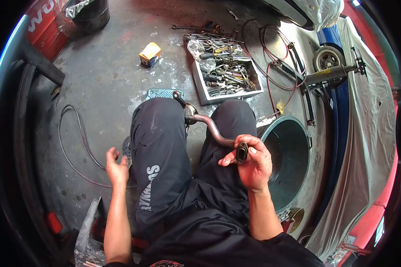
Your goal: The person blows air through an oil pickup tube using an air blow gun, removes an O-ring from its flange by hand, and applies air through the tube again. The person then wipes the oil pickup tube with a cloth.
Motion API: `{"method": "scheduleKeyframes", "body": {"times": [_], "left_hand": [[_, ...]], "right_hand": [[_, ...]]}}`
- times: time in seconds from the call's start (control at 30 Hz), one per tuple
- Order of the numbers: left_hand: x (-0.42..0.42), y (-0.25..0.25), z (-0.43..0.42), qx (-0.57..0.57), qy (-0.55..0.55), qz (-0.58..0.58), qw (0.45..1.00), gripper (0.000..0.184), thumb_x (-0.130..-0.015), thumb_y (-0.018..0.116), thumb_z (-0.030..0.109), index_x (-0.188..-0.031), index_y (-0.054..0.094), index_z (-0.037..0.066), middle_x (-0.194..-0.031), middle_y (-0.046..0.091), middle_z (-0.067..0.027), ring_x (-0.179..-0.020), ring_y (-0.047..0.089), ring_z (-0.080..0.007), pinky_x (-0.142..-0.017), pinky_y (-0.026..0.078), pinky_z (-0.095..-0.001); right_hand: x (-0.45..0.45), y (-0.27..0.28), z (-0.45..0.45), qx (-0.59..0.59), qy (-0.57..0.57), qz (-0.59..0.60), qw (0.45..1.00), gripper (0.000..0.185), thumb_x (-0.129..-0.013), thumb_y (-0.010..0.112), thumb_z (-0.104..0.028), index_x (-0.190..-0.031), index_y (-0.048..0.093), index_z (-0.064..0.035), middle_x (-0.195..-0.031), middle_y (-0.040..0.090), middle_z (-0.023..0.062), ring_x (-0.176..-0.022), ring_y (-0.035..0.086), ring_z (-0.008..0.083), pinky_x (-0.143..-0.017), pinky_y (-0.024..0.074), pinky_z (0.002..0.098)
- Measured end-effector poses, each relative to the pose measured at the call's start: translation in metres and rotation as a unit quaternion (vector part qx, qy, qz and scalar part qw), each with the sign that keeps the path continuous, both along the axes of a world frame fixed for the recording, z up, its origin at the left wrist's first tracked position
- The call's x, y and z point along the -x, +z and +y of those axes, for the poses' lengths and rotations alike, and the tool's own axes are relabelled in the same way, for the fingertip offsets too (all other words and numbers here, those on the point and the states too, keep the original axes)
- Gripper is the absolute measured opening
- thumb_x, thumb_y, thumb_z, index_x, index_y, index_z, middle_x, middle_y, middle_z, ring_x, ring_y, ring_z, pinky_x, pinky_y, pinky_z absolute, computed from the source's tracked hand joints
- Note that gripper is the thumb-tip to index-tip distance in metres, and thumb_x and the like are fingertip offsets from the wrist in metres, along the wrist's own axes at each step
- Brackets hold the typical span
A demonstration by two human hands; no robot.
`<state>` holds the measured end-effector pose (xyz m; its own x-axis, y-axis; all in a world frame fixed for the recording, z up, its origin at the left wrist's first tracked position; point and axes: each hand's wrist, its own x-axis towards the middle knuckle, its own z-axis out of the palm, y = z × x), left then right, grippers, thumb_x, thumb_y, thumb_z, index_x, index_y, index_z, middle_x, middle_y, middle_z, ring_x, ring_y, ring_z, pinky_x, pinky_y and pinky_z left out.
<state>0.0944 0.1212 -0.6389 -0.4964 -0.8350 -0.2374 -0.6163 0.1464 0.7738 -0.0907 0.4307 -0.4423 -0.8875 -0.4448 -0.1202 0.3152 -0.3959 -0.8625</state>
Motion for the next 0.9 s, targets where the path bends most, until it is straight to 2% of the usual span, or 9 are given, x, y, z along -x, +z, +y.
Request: {"method": "scheduleKeyframes", "body": {"times": [0.07, 0.13, 0.2, 0.23, 0.3, 0.43, 0.5, 0.83, 0.9], "left_hand": [[0.035, 0.093, 0.017, -0.008, 0.044, 0.181, 0.982, 0.036, -0.082, 0.069, -0.002, -0.116, 0.058, 0.000, -0.103, 0.063, -0.0160, -0.094, 0.062, -0.0254, -0.088, 0.050, -0.0367], [0.059, 0.169, 0.057, -0.001, -0.104, 0.294, 0.950, 0.030, -0.080, 0.071, 0.000, -0.107, 0.059, 0.000, -0.102, 0.062, -0.0135, -0.093, 0.060, -0.0227, -0.086, 0.049, -0.0354], [0.076, 0.199, 0.094, -0.010, -0.267, 0.332, 0.905, 0.032, -0.074, 0.077, 0.007, -0.104, 0.065, 0.003, -0.105, 0.062, -0.0117, -0.097, 0.059, -0.0260, -0.087, 0.049, -0.0363], [0.083, 0.210, 0.109, -0.035, -0.343, 0.307, 0.887, 0.037, -0.075, 0.078, 0.004, -0.109, 0.063, 0.002, -0.110, 0.059, -0.0115, -0.100, 0.057, -0.0219, -0.089, 0.047, -0.0323], [0.097, 0.198, 0.136, -0.049, -0.352, 0.331, 0.874, 0.045, -0.072, 0.083, 0.005, -0.114, 0.065, 0.004, -0.111, 0.060, -0.0116, -0.102, 0.057, -0.0235, -0.087, 0.049, -0.0335], [0.103, 0.187, 0.146, -0.080, -0.359, 0.315, 0.875, 0.046, -0.073, 0.083, 0.004, -0.115, 0.065, 0.003, -0.113, 0.058, -0.0116, -0.105, 0.057, -0.0222, -0.088, 0.048, -0.0321], [0.101, 0.186, 0.148, -0.111, -0.349, 0.321, 0.874, 0.046, -0.070, 0.082, 0.003, -0.114, 0.066, 0.007, -0.108, 0.059, -0.0094, -0.101, 0.055, -0.0258, -0.087, 0.047, -0.0361], [0.108, 0.179, 0.149, -0.151, -0.353, 0.331, 0.862, 0.040, -0.072, 0.081, 0.002, -0.109, 0.067, 0.006, -0.109, 0.059, -0.0089, -0.103, 0.056, -0.0234, -0.090, 0.046, -0.0350], [0.108, 0.180, 0.150, -0.192, -0.341, 0.331, 0.859, 0.038, -0.073, 0.080, 0.002, -0.108, 0.067, 0.006, -0.109, 0.060, -0.0090, -0.105, 0.056, -0.0231, -0.091, 0.047, -0.0348]], "right_hand": [[-0.004, 0.000, -0.005, 0.016, 0.002, 0.006, 1.000, 0.030, -0.095, 0.046, -0.009, -0.117, 0.057, 0.0091, -0.112, 0.056, 0.0193, -0.078, 0.069, 0.0428, -0.076, 0.0593, 0.0519], [-0.007, -0.004, -0.008, 0.025, 0.012, 0.015, 1.000, 0.030, -0.095, 0.046, -0.008, -0.117, 0.057, 0.0089, -0.115, 0.055, 0.0191, -0.079, 0.069, 0.0413, -0.076, 0.0596, 0.0500], [-0.009, -0.008, -0.009, -0.001, 0.024, 0.038, 0.999, 0.029, -0.095, 0.047, -0.007, -0.117, 0.058, 0.0081, -0.115, 0.055, 0.0189, -0.081, 0.070, 0.0392, -0.077, 0.0597, 0.0488], [-0.011, -0.008, -0.010, 0.000, 0.028, 0.035, 0.999, 0.028, -0.096, 0.046, -0.006, -0.117, 0.058, 0.0083, -0.115, 0.055, 0.0186, -0.082, 0.070, 0.0365, -0.077, 0.0592, 0.0455], [-0.014, -0.007, -0.013, 0.003, 0.025, 0.045, 0.999, 0.028, -0.096, 0.046, -0.005, -0.117, 0.058, 0.0083, -0.116, 0.055, 0.0183, -0.083, 0.070, 0.0353, -0.077, 0.0588, 0.0439], [-0.018, -0.008, -0.011, -0.001, 0.023, 0.056, 0.998, 0.027, -0.096, 0.045, -0.002, -0.117, 0.058, 0.0090, -0.118, 0.055, 0.0177, -0.083, 0.070, 0.0316, -0.078, 0.0575, 0.0396], [-0.017, -0.011, -0.010, 0.009, 0.024, 0.059, 0.998, 0.027, -0.096, 0.045, -0.001, -0.117, 0.058, 0.0092, -0.118, 0.055, 0.0177, -0.083, 0.070, 0.0311, -0.078, 0.0576, 0.0394], [-0.015, -0.017, -0.004, 0.005, 0.026, 0.061, 0.998, 0.028, -0.095, 0.045, 0.002, -0.118, 0.058, 0.0111, -0.119, 0.056, 0.0183, -0.086, 0.068, 0.0266, -0.080, 0.0579, 0.0363], [-0.016, -0.016, -0.005, 0.005, 0.027, 0.064, 0.998, 0.029, -0.095, 0.045, 0.002, -0.119, 0.058, 0.0112, -0.119, 0.055, 0.0182, -0.086, 0.068, 0.0264, -0.080, 0.0581, 0.0363]]}}
